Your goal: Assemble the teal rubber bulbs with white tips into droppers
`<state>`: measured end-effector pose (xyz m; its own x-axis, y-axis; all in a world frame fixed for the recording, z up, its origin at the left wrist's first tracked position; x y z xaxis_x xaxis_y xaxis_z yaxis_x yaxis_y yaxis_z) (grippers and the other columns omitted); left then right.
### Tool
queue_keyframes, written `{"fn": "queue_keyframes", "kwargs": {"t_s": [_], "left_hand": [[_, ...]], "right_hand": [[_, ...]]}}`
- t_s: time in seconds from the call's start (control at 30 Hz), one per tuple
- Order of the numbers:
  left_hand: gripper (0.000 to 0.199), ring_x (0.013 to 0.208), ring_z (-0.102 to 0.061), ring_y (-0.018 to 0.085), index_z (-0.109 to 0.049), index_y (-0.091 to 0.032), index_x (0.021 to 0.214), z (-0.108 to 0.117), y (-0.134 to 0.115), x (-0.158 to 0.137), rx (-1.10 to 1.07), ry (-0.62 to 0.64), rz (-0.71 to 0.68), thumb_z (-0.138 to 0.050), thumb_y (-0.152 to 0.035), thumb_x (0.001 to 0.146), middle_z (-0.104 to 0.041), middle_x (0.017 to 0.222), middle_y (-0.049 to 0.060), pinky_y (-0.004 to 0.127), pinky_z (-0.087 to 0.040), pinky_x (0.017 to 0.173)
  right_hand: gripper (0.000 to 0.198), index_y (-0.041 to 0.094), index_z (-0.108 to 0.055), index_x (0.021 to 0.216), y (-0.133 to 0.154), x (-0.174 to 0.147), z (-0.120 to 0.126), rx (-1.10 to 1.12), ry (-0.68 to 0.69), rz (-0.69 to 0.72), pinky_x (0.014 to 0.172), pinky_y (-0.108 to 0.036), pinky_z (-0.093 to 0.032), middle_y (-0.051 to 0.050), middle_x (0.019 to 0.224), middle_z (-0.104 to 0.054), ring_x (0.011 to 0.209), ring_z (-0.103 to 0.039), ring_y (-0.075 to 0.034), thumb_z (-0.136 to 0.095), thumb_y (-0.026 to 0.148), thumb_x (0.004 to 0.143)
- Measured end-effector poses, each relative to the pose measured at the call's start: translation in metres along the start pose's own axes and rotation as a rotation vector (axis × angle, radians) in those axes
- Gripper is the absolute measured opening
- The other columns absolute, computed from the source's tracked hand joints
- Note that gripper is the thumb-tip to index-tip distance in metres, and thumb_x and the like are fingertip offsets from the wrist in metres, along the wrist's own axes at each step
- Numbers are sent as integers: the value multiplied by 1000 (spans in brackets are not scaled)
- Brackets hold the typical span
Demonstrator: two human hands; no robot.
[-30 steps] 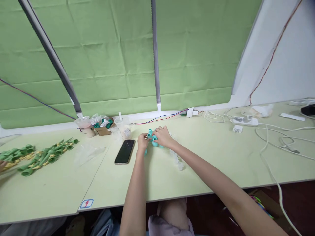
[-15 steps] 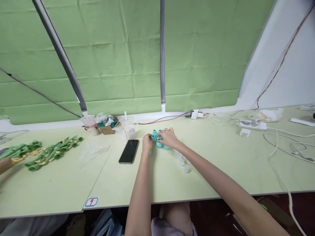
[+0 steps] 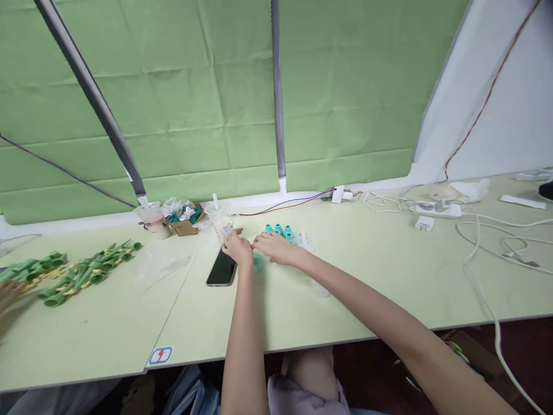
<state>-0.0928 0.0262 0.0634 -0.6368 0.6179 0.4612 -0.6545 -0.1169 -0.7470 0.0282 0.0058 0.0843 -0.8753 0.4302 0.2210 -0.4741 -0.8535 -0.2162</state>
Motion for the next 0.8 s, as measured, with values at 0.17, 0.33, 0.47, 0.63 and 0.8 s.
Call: {"fn": "queue_keyframes", "kwargs": {"t_s": [0.17,0.33,0.47,0.63,0.8], "left_hand": [[30,96,-55,28,-63,-21,88,15,23,1,-22,-61,203,-39,-10,73,-66,94,9,44,-30,86],[27,96,-55,30,-64,-21,88,17,29,5,0,-62,198,-41,-16,75,-66,93,10,45,-31,84],[27,95,-56,30,-65,-20,88,19,32,9,24,-89,187,-40,-17,76,-66,92,11,45,-31,84],[26,95,-56,30,-65,-21,87,15,34,8,55,-51,211,-42,-18,76,-66,91,11,45,-31,85],[25,96,-56,27,-66,-23,85,11,31,7,91,-16,232,-43,-17,75,-67,92,7,42,-32,87]], "right_hand": [[20,18,-60,90,10,22,-19,48,87,76,82,-33,-32,-7,100,-63,102,-51,-23,-68,17,71],[25,17,-56,96,8,21,-17,189,57,60,93,-39,-26,-4,87,-66,88,-58,-19,-67,24,74],[22,20,-56,95,9,16,-11,290,55,62,96,-40,-24,-1,89,-66,91,-59,-17,-65,18,75],[16,20,-61,89,-21,17,3,481,-19,-74,82,-28,-36,-1,91,-67,86,-60,-15,-65,20,73],[20,16,-64,88,-49,15,4,495,-54,-183,72,-24,-39,-4,89,-66,83,-59,-15,-68,15,69]]}}
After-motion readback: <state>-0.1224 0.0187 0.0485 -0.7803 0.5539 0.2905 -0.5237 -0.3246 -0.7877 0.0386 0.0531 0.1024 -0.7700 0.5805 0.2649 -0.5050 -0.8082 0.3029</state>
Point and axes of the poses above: each hand's wrist, its own x-axis towards the middle knuckle, its own z-axis out of the back of the hand, y = z × x, the point moved 7 cm from there along x, towards the middle knuckle
